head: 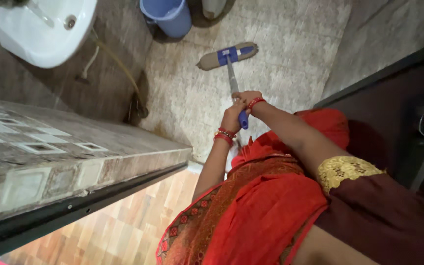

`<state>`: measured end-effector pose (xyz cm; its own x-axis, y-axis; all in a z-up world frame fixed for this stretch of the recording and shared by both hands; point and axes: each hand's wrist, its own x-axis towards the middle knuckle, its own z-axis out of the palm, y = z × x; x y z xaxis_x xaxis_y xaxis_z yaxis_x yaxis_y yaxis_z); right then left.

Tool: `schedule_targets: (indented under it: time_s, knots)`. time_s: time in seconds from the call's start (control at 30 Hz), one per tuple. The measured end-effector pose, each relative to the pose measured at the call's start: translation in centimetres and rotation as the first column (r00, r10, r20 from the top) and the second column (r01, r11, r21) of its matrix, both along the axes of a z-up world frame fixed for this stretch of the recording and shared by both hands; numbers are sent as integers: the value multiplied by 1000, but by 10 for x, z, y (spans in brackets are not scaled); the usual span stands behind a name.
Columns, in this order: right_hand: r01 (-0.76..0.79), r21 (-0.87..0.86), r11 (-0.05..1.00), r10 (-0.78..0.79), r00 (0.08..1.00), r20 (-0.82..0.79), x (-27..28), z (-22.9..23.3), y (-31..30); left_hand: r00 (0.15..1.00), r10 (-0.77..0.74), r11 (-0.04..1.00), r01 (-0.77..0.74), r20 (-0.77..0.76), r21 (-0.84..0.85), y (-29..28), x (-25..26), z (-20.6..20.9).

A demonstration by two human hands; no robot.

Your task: The person mops the bathroom floor using a floor mop, moving around the toilet and sink area.

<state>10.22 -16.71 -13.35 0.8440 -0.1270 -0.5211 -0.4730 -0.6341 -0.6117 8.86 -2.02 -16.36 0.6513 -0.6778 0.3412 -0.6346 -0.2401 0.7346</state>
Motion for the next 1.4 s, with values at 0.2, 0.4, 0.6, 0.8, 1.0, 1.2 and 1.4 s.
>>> schedule_targets:
  time_s: [0.2, 0.4, 0.6, 0.8, 1.0, 1.2, 1.4]
  knots:
    - [-242, -199, 950, 231, 970, -75, -32, -40, 23, 995, -53, 997, 58, -85, 57, 41, -22, 10]
    - [-444, -211, 871, 473, 873, 115, -85, -36, 82, 975, -109, 989, 126, -196, 77, 131, -66, 77]
    - [-570, -189, 800, 601, 758, 254, -96, -5, 105, 943, -111, 990, 134, -314, 53, 162, -78, 149]
    - [-502, -191, 843, 537, 797, 277, -91, -4, 88, 957, -100, 993, 114, -272, 38, 143, -68, 143]
    - [-300, -165, 939, 323, 938, 130, -41, -47, 46, 889, 44, 999, -54, -456, -8, 89, -31, 66]
    - [-199, -247, 948, 219, 974, 55, -18, -32, -12, 992, -31, 981, 7, -122, -195, 8, -19, 8]
    - [-265, -255, 930, 268, 963, -26, -60, -30, 1, 966, -131, 991, 119, -223, -66, 16, -54, 2]
